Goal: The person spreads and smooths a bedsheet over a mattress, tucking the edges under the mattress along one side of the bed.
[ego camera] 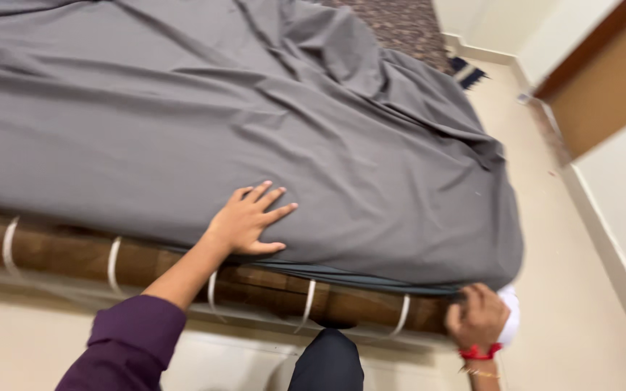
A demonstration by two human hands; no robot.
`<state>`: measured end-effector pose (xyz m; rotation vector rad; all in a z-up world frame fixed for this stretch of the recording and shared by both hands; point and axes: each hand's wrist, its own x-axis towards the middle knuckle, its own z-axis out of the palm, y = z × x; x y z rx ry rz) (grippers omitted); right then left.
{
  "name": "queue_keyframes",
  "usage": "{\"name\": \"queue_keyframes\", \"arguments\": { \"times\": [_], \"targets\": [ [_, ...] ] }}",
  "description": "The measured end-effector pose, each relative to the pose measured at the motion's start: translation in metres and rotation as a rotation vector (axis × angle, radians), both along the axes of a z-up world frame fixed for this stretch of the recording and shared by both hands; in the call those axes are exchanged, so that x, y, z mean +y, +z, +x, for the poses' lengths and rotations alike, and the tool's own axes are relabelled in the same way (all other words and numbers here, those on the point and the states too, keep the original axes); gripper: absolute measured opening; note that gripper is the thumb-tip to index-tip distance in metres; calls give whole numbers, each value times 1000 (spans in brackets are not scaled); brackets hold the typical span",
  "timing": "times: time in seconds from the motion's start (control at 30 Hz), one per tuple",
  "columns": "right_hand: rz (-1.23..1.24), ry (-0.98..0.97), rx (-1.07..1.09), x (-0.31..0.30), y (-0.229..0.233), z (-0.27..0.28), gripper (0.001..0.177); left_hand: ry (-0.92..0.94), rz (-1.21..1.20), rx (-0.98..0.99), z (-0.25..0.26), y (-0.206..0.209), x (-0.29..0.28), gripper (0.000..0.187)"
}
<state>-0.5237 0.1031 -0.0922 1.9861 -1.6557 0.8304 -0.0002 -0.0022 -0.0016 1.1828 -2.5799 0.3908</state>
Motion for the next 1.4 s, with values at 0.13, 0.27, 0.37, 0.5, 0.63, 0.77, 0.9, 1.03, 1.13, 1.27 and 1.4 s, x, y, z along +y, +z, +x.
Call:
{"name": "queue_keyframes", "arguments": {
  "times": [0.13,0.27,0.37,0.5,0.63,0.77,0.9,1.03,1.13,1.27,1.4],
  "targets": [
    [-95,361,93,-28,38,108,47,18,36,-15,0,-4,-4,85],
    [4,411,65,-54,75,195,75,20,71,5,2,-8,-8,86],
    [77,291,172,-58,76,221,76,19,76,30,0,-15,-10,86],
    [96,309,92,-67,76,210,75,33,66,168,9,-14,-9,80],
    [89,266,89,-62,79,210,77,12,14,206,49,-2,24,67],
    [-4,-51,189,-41,70,234,60,62,84,128,94,8,73,77],
    [-40,264,-22,6,30,292,21,161,-35,37,111,-3,83,88],
    [-125,470,81,7,28,349,26,207,-146,185,107,-37,71,94],
    [-122,413,161,-9,33,354,21,203,-212,394,103,-69,66,94],
    [-139,441,248,-26,41,348,19,306,-255,367,95,-99,64,96],
    [-22,405,255,-23,52,347,10,241,-191,449,98,-95,62,96]
  ]
}}
